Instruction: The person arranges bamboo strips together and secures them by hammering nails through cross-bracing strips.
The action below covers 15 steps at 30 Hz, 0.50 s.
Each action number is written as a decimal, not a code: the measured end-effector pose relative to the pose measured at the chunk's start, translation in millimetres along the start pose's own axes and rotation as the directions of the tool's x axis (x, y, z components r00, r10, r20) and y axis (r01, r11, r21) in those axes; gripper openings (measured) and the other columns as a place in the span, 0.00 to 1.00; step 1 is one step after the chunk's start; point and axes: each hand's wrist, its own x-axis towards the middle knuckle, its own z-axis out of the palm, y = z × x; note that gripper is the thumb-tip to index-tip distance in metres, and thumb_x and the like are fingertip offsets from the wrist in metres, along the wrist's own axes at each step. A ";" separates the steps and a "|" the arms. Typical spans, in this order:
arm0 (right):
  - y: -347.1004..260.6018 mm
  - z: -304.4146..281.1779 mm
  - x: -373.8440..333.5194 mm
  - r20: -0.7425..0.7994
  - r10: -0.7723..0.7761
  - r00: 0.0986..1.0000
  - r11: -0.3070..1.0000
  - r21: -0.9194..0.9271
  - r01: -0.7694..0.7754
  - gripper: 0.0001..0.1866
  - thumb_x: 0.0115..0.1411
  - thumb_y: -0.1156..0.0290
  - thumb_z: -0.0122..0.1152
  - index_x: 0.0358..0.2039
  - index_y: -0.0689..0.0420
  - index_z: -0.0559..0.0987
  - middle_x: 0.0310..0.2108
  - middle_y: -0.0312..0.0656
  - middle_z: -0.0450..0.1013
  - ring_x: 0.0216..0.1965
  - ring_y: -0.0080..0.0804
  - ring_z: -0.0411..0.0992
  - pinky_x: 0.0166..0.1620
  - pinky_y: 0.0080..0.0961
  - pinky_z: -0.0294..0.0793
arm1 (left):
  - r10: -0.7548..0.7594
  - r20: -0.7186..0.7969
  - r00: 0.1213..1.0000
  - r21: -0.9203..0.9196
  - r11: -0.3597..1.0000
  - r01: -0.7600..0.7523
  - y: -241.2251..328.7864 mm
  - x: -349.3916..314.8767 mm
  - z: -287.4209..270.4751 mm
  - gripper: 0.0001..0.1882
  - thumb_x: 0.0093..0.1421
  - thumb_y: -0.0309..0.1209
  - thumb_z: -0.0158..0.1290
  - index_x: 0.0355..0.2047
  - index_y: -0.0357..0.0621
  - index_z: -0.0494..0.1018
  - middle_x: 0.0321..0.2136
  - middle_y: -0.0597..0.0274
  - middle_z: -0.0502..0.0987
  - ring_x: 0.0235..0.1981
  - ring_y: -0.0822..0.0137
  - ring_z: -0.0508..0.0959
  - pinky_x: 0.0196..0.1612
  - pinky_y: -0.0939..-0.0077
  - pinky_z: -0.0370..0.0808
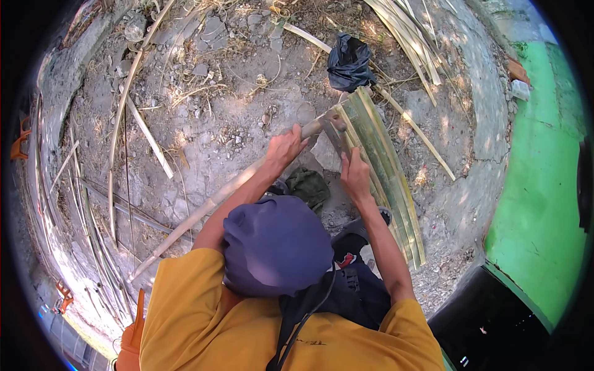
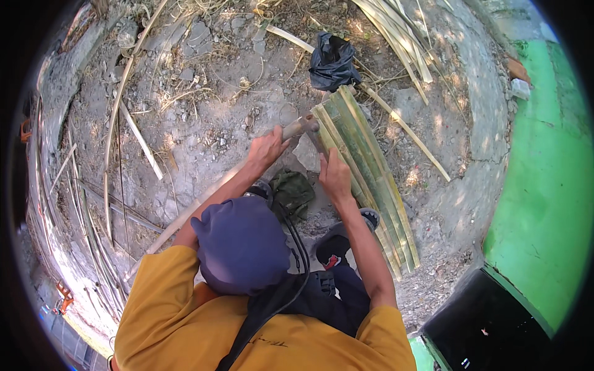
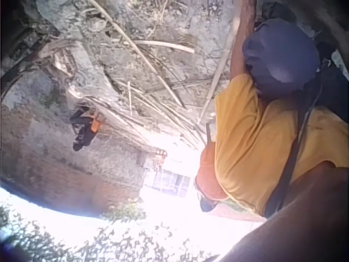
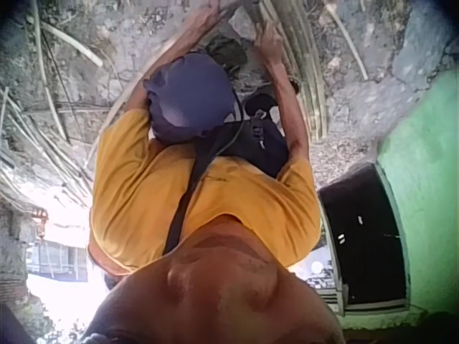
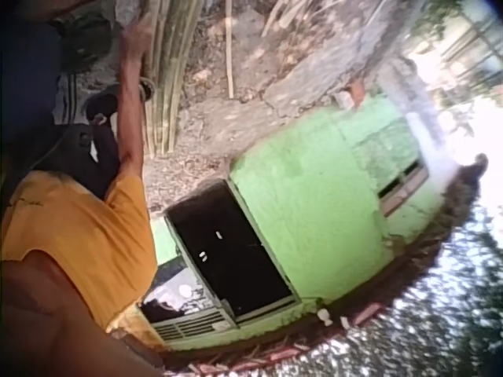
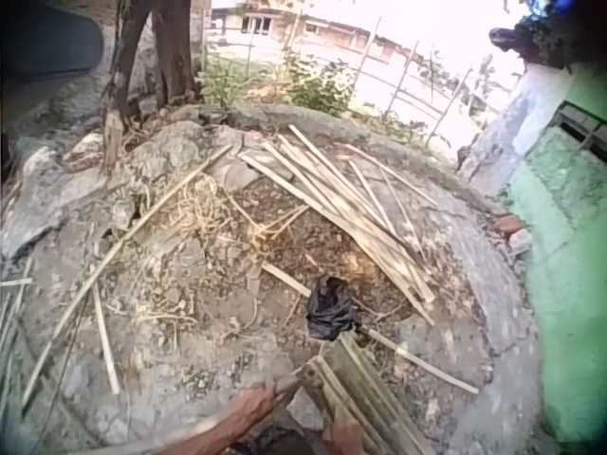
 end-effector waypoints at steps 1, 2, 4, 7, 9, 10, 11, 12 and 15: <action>19.9 3.0 -7.3 0.169 0.096 0.981 0.986 -0.150 -0.070 0.08 0.71 0.72 0.55 0.44 0.63 0.70 0.21 0.61 0.73 0.28 0.68 0.75 0.29 0.54 0.71 | 0.010 -0.009 1.000 -0.004 1.000 -0.010 4.4 0.6 4.5 0.24 0.66 0.50 0.56 0.43 0.41 0.64 0.28 0.46 0.82 0.28 0.43 0.84 0.29 0.51 0.81; 17.3 8.1 -4.8 0.327 0.201 0.923 0.951 -0.292 -0.104 0.09 0.70 0.73 0.55 0.45 0.63 0.69 0.21 0.62 0.73 0.28 0.68 0.75 0.29 0.55 0.71 | -0.005 0.013 1.000 -0.001 1.000 0.005 0.5 -3.2 4.1 0.25 0.66 0.50 0.56 0.43 0.40 0.64 0.28 0.45 0.82 0.28 0.43 0.84 0.28 0.51 0.81; 8.6 13.6 -7.2 0.316 0.178 0.932 0.962 -0.254 -0.098 0.10 0.70 0.71 0.55 0.46 0.64 0.68 0.23 0.64 0.74 0.30 0.69 0.75 0.30 0.58 0.70 | -0.026 0.018 1.000 0.007 1.000 0.025 -8.8 4.0 0.3 0.25 0.66 0.50 0.57 0.43 0.40 0.64 0.28 0.45 0.83 0.28 0.43 0.84 0.28 0.51 0.81; -5.5 13.5 -23.0 0.211 0.120 0.970 0.992 -0.070 -0.108 0.12 0.72 0.66 0.52 0.45 0.62 0.68 0.27 0.66 0.75 0.31 0.70 0.75 0.32 0.61 0.70 | -0.008 0.005 1.000 -0.009 1.000 0.008 -7.9 -9.9 -1.5 0.25 0.65 0.50 0.57 0.43 0.41 0.64 0.29 0.44 0.83 0.28 0.43 0.84 0.29 0.49 0.81; 12.1 13.0 -22.3 0.241 0.145 0.960 0.981 -0.163 -0.107 0.11 0.72 0.66 0.52 0.44 0.62 0.68 0.27 0.65 0.75 0.31 0.70 0.75 0.31 0.60 0.70 | 0.015 0.001 1.000 -0.015 1.000 -0.015 1.9 -7.0 3.1 0.24 0.66 0.50 0.57 0.42 0.41 0.64 0.29 0.45 0.83 0.28 0.43 0.84 0.29 0.49 0.81; 22.7 11.2 -21.0 0.282 0.183 0.942 0.962 -0.248 -0.113 0.11 0.72 0.67 0.52 0.44 0.61 0.68 0.26 0.65 0.75 0.30 0.69 0.75 0.31 0.59 0.70 | 0.022 0.011 1.000 -0.018 1.000 -0.022 6.3 -1.1 5.9 0.24 0.66 0.50 0.57 0.42 0.41 0.64 0.29 0.45 0.83 0.28 0.43 0.84 0.29 0.49 0.81; 21.8 14.1 -15.2 0.272 0.191 0.943 0.961 -0.247 -0.124 0.10 0.72 0.67 0.52 0.43 0.61 0.68 0.25 0.63 0.75 0.29 0.69 0.75 0.30 0.57 0.70 | 0.023 0.010 1.000 -0.012 1.000 -0.023 2.7 2.7 5.8 0.24 0.66 0.50 0.57 0.42 0.41 0.64 0.29 0.45 0.83 0.28 0.43 0.84 0.29 0.49 0.81; 13.8 16.8 1.8 0.279 0.185 0.942 0.964 -0.237 -0.119 0.10 0.72 0.67 0.52 0.43 0.61 0.68 0.25 0.63 0.75 0.29 0.69 0.75 0.30 0.57 0.70 | 0.018 -0.008 1.000 0.004 1.000 -0.018 -2.0 5.2 4.9 0.24 0.66 0.50 0.56 0.42 0.41 0.64 0.28 0.45 0.83 0.28 0.43 0.84 0.29 0.49 0.81; -50.7 5.7 30.1 0.067 0.043 0.997 0.997 0.059 -0.047 0.08 0.72 0.69 0.54 0.43 0.61 0.70 0.26 0.63 0.74 0.28 0.67 0.75 0.28 0.54 0.69 | -0.013 0.001 1.000 0.017 1.000 0.013 -16.0 -9.6 0.4 0.24 0.66 0.51 0.56 0.42 0.41 0.65 0.27 0.46 0.83 0.28 0.42 0.84 0.29 0.49 0.81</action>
